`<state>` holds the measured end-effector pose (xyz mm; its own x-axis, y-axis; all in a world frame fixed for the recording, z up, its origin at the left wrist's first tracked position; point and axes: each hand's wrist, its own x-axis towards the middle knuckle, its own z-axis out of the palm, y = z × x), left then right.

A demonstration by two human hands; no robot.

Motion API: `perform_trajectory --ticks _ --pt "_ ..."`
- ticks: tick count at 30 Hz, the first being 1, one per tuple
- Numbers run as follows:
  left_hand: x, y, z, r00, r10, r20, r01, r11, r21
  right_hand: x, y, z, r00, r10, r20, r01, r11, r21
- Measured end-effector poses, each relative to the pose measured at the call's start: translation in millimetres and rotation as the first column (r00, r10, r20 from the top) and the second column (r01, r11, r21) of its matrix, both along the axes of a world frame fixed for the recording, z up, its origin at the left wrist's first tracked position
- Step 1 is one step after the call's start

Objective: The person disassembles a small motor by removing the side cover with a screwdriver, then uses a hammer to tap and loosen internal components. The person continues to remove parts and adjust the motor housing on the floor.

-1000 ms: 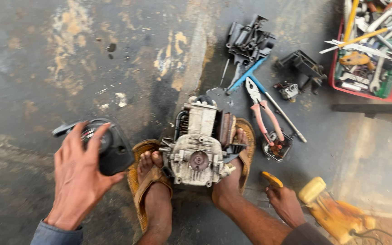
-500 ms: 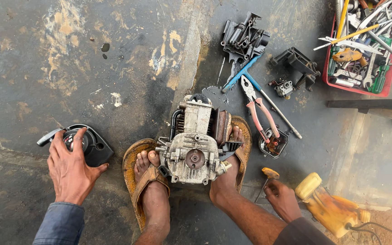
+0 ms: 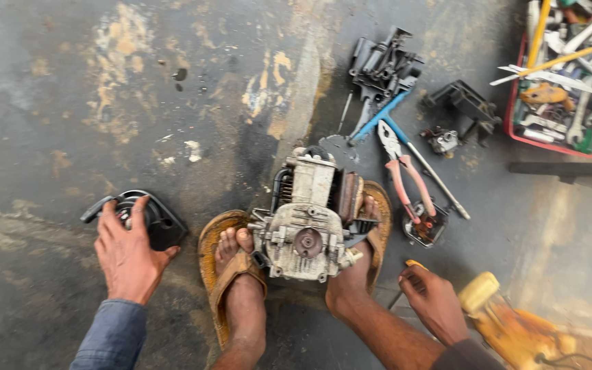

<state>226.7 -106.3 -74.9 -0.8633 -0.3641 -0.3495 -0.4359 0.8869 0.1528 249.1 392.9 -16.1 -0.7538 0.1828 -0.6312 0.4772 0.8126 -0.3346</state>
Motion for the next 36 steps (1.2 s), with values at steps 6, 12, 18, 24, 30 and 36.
perform_trajectory --ticks 6,12,18,24,30,36 --pt "-16.8 12.0 23.9 0.996 -0.035 -0.079 0.04 0.998 0.058 -28.3 -31.9 34.0 0.966 0.021 -0.258 -0.074 0.977 -0.2" --pt "-32.4 51.4 64.5 0.963 -0.151 -0.224 0.232 0.887 0.399 -66.2 -75.1 77.1 0.869 0.142 -0.475 -0.246 0.956 -0.163" --pt "-29.3 91.7 100.9 0.996 -0.089 0.028 0.026 0.549 0.835 -84.7 -101.3 66.6 0.9 0.129 -0.417 -0.264 0.921 -0.286" --pt "-13.1 102.4 112.5 0.993 -0.113 0.045 0.029 0.582 0.813 -87.3 -83.2 33.2 0.991 0.015 -0.131 -0.086 0.827 -0.556" --pt "-18.4 106.6 117.3 0.989 -0.147 0.017 0.084 0.653 0.753 -87.5 -70.1 10.4 0.993 0.055 -0.1 -0.104 0.801 -0.59" --pt "-29.6 127.5 130.2 0.85 -0.482 -0.214 0.516 0.678 0.524 -80.9 -77.7 9.4 0.89 0.202 -0.409 -0.353 0.872 -0.339"
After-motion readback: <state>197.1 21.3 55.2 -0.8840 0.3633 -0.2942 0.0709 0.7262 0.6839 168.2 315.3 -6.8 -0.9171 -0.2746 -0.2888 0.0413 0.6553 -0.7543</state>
